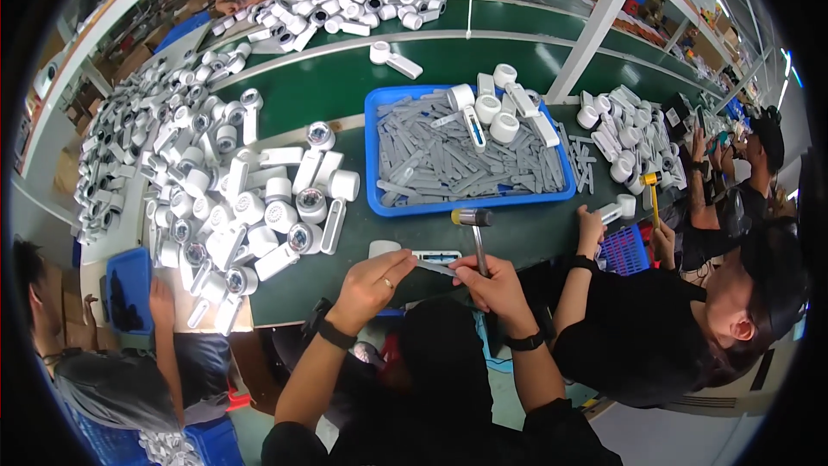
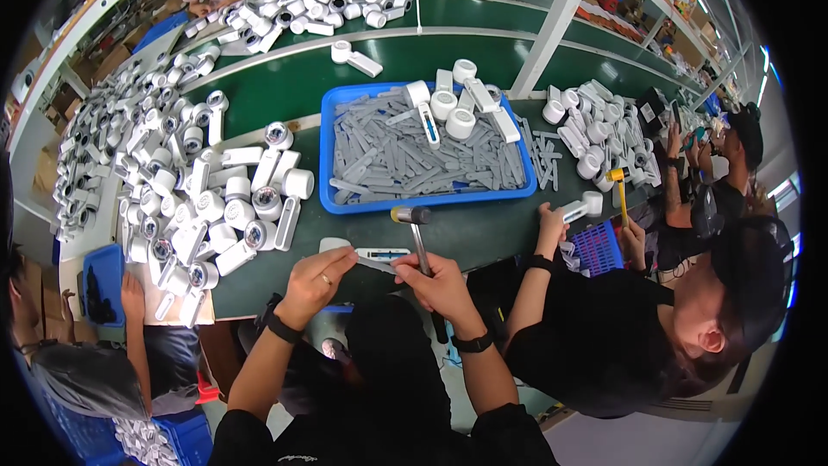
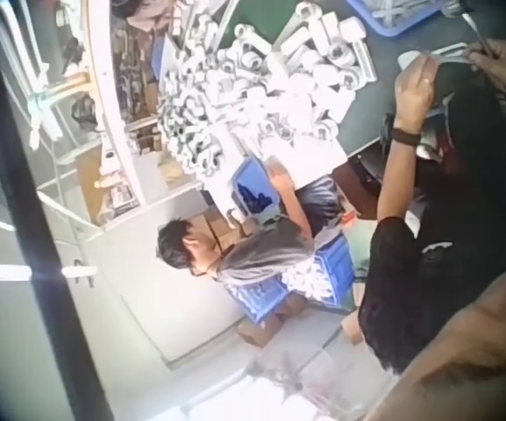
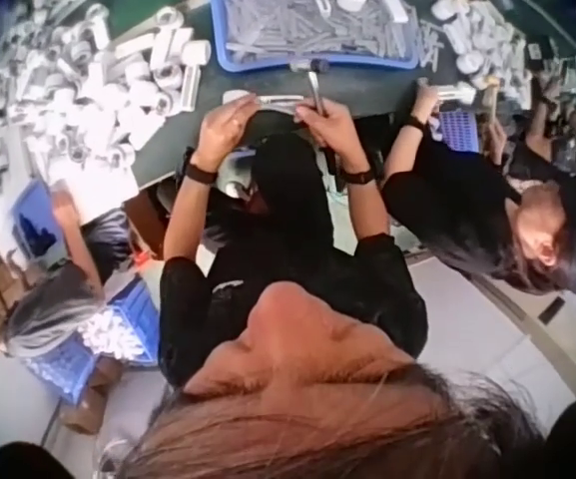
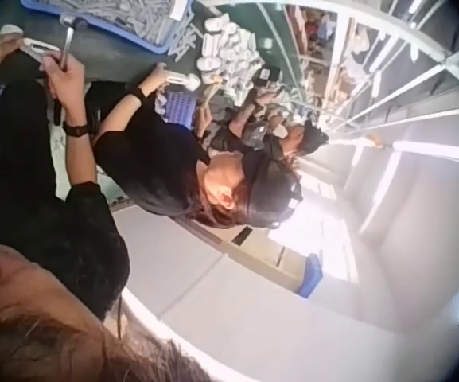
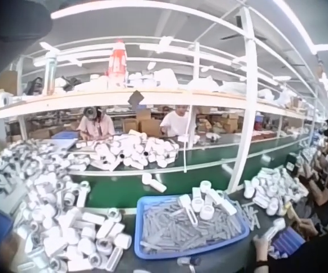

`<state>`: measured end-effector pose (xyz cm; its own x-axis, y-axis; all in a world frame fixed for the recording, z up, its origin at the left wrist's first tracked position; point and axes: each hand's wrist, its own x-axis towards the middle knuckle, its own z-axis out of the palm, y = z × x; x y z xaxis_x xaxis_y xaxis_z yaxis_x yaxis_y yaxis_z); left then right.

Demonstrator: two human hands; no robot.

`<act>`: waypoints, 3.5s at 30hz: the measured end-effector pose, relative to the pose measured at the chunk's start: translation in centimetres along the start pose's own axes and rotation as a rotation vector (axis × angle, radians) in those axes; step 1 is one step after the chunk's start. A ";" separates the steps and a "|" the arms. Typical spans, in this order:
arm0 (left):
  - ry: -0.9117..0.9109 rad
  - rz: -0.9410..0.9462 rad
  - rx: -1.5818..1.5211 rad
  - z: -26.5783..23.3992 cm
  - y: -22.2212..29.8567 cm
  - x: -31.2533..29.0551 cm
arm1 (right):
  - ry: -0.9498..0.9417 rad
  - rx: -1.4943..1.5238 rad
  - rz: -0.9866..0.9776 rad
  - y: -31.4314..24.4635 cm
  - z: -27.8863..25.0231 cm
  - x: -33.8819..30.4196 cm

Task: The person picks up a white fan housing and a grey strap, fits the strap into the housing, and hammers it into place with a mallet. They repeat this process multiple times, setting each assembled fan back onto the work surface.

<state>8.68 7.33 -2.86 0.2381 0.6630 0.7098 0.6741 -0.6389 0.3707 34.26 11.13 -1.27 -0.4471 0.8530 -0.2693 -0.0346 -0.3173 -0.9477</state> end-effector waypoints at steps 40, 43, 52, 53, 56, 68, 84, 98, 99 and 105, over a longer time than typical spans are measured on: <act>-0.170 -0.116 0.115 3.4 -3.5 -1.8 | 0.087 -0.648 0.002 0.8 -0.7 5.1; -0.162 -0.098 0.128 3.5 -3.6 -1.9 | 0.132 -0.672 0.067 1.0 -0.6 5.1; -0.129 -0.087 0.163 4.2 -3.6 -2.3 | 0.035 -0.089 0.378 2.2 -1.6 6.0; -0.131 -0.074 0.222 4.2 -3.4 -2.2 | 0.024 -0.111 0.365 2.4 -1.7 6.0; -0.176 -0.010 0.239 4.2 -2.4 -0.9 | 0.026 -0.114 0.344 2.4 -1.8 6.0; -0.371 0.032 0.055 5.3 -2.5 0.5 | 0.252 -0.095 -0.021 4.7 -1.8 2.0; -0.343 0.085 0.096 5.3 -2.6 0.4 | 0.222 -0.481 -0.067 1.7 -0.7 -3.9; -0.457 -0.099 -0.007 4.1 -1.7 1.4 | 0.257 -0.443 0.015 3.3 -2.0 -4.9; -0.542 -0.032 -0.003 3.5 -1.6 1.8 | 0.240 -0.454 -0.003 2.9 -2.2 -4.9; -0.852 0.089 0.241 -3.9 -0.9 1.4 | 0.157 0.000 0.009 0.6 -3.2 -5.3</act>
<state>5.70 7.30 0.19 0.6714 0.7411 0.0080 0.7340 -0.6664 0.1312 39.46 7.77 -0.93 -0.3020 0.9043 -0.3017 -0.0313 -0.3257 -0.9450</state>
